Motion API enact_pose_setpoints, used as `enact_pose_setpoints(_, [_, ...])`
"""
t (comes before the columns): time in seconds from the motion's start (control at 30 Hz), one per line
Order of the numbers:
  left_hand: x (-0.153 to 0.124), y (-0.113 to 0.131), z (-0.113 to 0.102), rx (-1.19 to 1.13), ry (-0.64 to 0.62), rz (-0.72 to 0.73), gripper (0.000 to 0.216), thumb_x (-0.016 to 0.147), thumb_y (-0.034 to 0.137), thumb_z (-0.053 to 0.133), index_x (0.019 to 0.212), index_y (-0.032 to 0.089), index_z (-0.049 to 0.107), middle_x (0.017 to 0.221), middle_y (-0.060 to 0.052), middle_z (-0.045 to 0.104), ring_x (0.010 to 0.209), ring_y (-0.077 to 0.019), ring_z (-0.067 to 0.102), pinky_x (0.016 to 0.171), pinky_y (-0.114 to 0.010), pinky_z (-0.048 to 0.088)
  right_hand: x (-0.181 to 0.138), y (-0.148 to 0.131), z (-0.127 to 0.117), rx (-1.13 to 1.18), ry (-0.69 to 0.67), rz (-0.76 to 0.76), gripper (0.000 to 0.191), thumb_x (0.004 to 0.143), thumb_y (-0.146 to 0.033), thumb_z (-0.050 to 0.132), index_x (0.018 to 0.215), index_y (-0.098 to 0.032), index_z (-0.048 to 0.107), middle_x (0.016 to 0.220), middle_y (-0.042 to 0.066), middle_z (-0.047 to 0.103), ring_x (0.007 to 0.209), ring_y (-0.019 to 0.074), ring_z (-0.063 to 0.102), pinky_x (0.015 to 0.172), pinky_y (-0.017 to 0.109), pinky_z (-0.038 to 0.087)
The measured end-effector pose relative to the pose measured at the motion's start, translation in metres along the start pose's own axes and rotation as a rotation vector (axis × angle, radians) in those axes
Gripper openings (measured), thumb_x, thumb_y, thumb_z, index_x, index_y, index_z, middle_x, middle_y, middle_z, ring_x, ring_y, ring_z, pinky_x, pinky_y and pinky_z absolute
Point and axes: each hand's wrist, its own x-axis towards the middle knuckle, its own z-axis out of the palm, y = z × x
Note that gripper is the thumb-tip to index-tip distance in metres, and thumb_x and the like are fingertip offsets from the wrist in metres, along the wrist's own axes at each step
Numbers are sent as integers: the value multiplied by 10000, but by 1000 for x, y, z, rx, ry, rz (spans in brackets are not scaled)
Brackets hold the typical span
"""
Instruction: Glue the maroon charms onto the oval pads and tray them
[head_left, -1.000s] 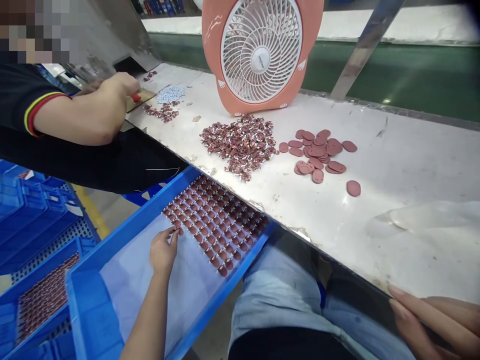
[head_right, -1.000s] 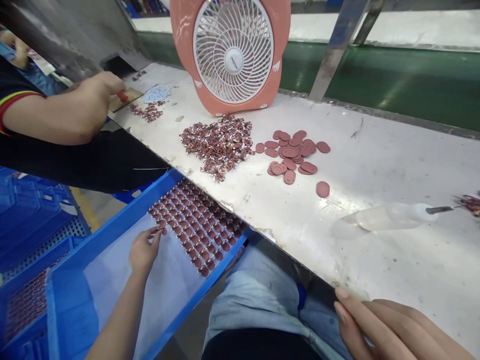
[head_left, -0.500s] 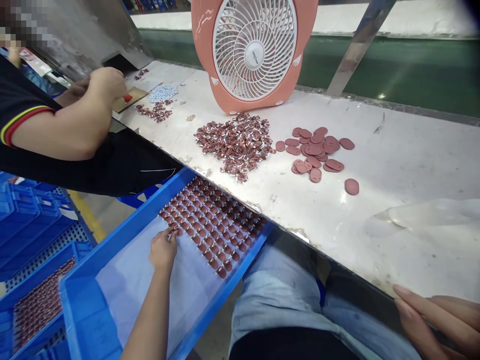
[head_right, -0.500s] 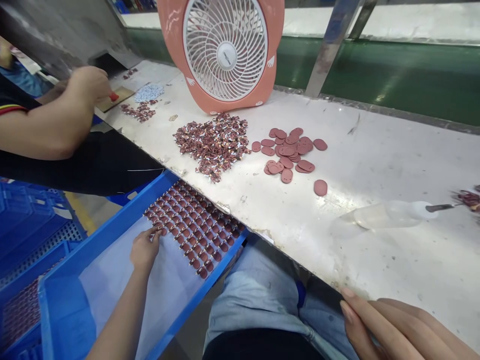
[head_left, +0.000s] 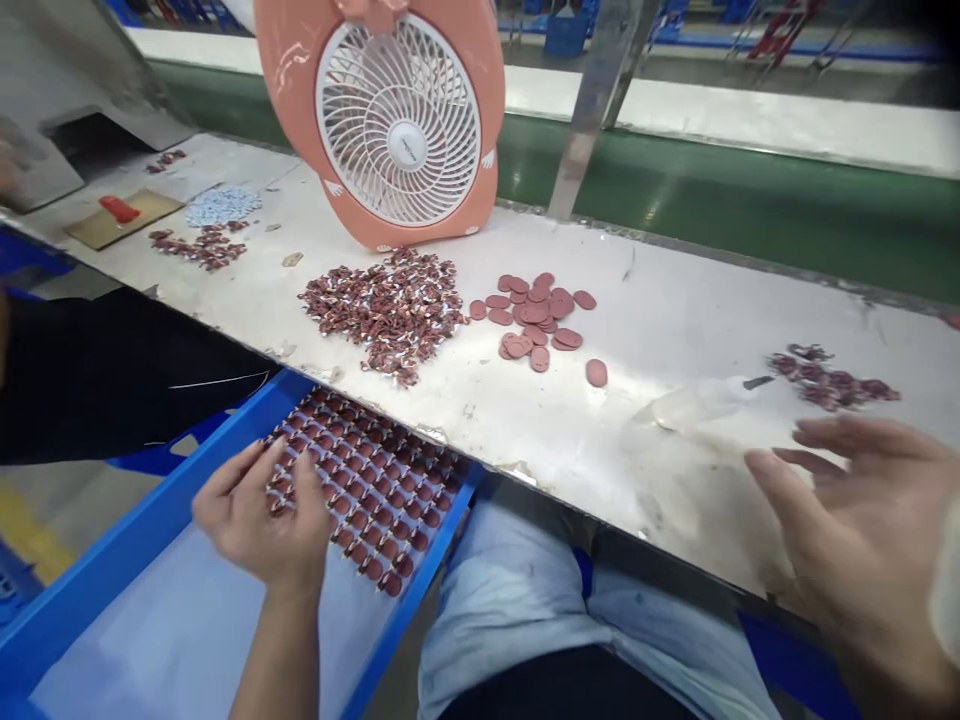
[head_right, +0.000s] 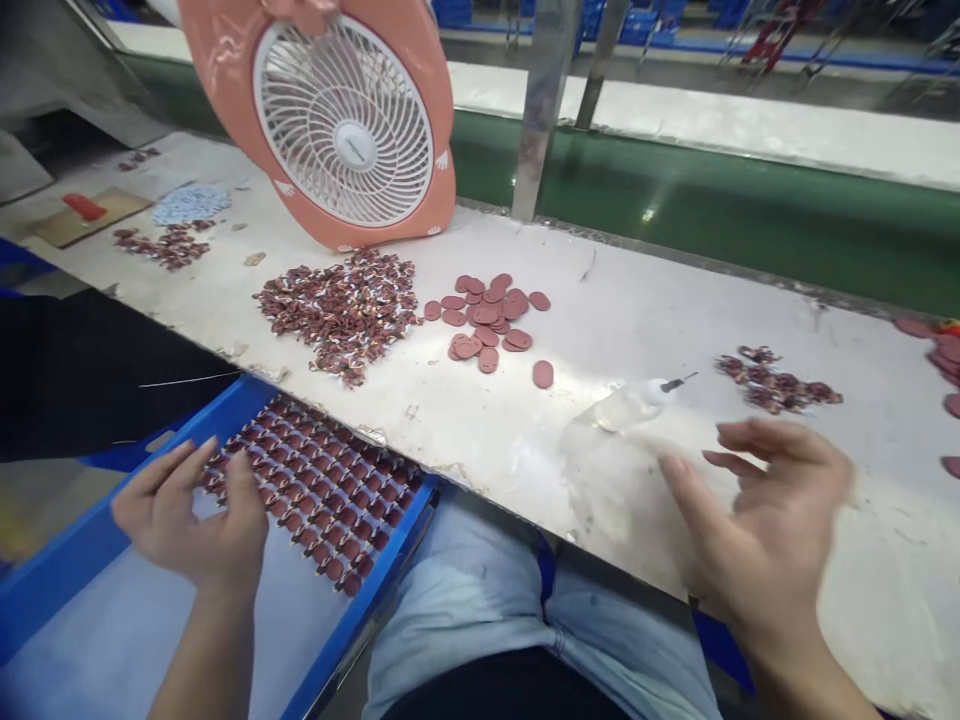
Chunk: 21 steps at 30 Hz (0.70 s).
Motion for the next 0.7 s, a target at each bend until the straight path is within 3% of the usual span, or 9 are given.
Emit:
enact_pose_setpoints(0.07, [12,62,18,-101,84,325,295,826,293,682,1109,209,671,1202,-118,624,1190,-311,545,1074,-501,377,15,-2,5,-15,-139,36,817,775,-494,757,1442,-262,346,1303,179,505,1179,333,536,907,461,490])
enact_pose_setpoints(0.13, [26,121,40,-190,-58,569,209,862,274,653,1058,224,704,1103,-71,686,1067,-248,611,1012,-443,428,27,-2,11,-49,-278,78,728,794,-485,739,1408,-245,432,1315,185,523,1185,372,514,932,519,449])
enact_pose_setpoints(0.2, [39,167,62,-120,-220,639,215,900,327,611,1053,222,721,1076,-67,703,1041,-243,605,921,-406,462,36,-3,17,-59,-365,89,534,795,-494,724,1235,-223,593,1196,162,598,1108,388,533,917,568,422])
enact_pose_setpoints(0.27, [48,195,79,46,-353,684,260,895,414,608,1016,228,742,1037,-74,712,1003,-265,604,815,-396,466,41,-5,20,-28,-423,77,354,787,-494,719,990,-207,675,1013,119,644,1013,372,547,922,594,390])
enact_pose_setpoints(0.33, [53,206,90,139,-405,724,259,873,443,634,925,223,761,961,-76,720,943,-271,613,756,-387,446,42,-7,20,40,-455,74,301,783,-488,722,884,-209,671,912,86,646,963,354,551,933,597,371])
enact_pose_setpoints(0.47, [47,203,89,158,-357,789,217,906,361,607,875,203,753,896,-73,729,914,-272,628,748,-391,421,28,-13,11,310,-443,135,340,851,-496,628,1059,-228,602,1034,71,643,967,295,588,907,501,438])
enact_pose_setpoints(0.57, [27,198,68,74,-270,837,168,921,301,593,941,228,743,941,-56,748,883,-246,646,738,-379,425,7,-22,7,589,-452,236,391,847,-573,523,1051,-238,511,862,17,600,734,211,601,672,376,534])
enact_pose_setpoints(0.63, [6,198,48,-125,-204,931,154,879,210,653,1005,252,732,950,-35,758,846,-208,655,735,-351,441,-9,-30,8,726,-516,346,396,828,-575,555,1028,-243,471,731,-25,548,562,160,546,480,291,496])
enact_pose_setpoints(0.7, [-18,199,28,-353,-177,1051,213,848,135,676,1035,228,718,923,-30,766,832,-182,653,760,-333,462,-26,-40,11,814,-615,462,413,807,-533,652,1023,-235,466,688,-40,552,490,125,516,398,232,449])
